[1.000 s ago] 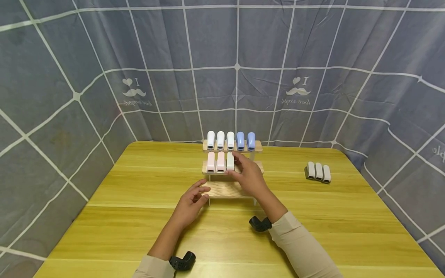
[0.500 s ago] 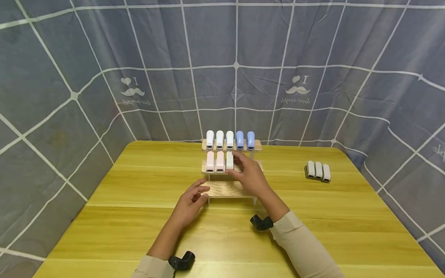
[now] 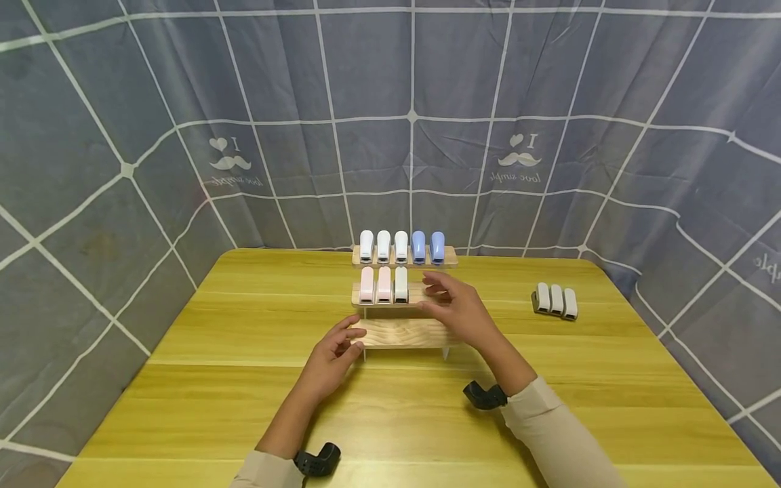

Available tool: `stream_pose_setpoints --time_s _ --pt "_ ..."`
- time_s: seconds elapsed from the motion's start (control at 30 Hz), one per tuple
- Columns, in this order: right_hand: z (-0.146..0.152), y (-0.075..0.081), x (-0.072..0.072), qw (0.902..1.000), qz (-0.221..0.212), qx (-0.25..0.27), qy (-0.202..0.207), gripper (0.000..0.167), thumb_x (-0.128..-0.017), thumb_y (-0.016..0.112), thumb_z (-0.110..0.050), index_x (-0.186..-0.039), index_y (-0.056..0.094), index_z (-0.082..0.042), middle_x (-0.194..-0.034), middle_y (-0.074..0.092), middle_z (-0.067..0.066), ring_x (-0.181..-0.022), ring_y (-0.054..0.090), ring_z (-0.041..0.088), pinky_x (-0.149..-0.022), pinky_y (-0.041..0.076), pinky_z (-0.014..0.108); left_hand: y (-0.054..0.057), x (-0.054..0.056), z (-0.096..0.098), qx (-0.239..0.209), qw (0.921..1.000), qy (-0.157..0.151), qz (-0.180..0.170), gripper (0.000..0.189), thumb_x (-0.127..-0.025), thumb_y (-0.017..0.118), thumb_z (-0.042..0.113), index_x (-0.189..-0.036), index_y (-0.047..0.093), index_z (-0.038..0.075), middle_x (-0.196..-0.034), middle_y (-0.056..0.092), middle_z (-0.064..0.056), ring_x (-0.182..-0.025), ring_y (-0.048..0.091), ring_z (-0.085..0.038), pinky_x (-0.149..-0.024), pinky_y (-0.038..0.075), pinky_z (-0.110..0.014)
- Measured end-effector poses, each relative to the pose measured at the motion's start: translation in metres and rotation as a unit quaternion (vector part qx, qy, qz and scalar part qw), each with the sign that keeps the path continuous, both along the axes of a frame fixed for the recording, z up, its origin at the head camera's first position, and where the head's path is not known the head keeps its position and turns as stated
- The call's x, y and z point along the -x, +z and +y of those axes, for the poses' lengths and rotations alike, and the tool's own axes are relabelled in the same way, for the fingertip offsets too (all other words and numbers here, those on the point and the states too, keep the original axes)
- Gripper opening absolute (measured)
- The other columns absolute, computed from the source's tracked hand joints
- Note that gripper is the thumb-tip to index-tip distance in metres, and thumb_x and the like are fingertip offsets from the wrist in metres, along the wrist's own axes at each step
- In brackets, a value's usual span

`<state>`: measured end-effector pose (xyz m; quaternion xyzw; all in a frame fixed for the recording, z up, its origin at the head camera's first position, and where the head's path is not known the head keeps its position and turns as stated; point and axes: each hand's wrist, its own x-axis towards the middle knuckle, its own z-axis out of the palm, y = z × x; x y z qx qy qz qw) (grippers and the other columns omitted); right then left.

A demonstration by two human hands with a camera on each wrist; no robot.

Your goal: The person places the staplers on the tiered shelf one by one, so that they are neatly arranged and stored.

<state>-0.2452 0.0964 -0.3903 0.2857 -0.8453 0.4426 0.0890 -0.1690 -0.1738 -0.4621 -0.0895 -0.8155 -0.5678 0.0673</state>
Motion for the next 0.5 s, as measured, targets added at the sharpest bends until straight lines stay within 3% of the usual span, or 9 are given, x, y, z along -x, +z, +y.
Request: stream_pose_setpoints --time_s 0.27,0.5 --pt "0.047 0.003 -0.001 0.9981 0.042 -0.036 -0.028 0.052 -0.093 0.073 -0.022 -0.139 0.056 -0.005 -0.129 0.063 0.013 -0.111 0.061 0.028 -0.090 0.049 0.050 0.002 -0.001 0.002 0.001 1.0000 0.003 -0.007 0.023 -0.099 0.063 0.014 -0.121 0.069 0.008 -0.151 0.045 0.000 -0.122 0.054 -0.025 -0.094 0.046 -0.042" --pt "0.099 -0.014 0.001 0.9954 0.024 -0.031 -0.087 0.052 -0.095 0.070 -0.021 -0.140 0.052 -0.003 -0.129 0.061 0.017 -0.113 0.058 0.032 -0.091 0.046 0.052 0.001 -0.001 -0.001 0.005 1.0000 -0.002 0.001 0.024 -0.100 0.062 0.015 -0.122 0.069 0.008 -0.152 0.044 -0.001 -0.128 0.051 -0.027 -0.097 0.045 -0.046"
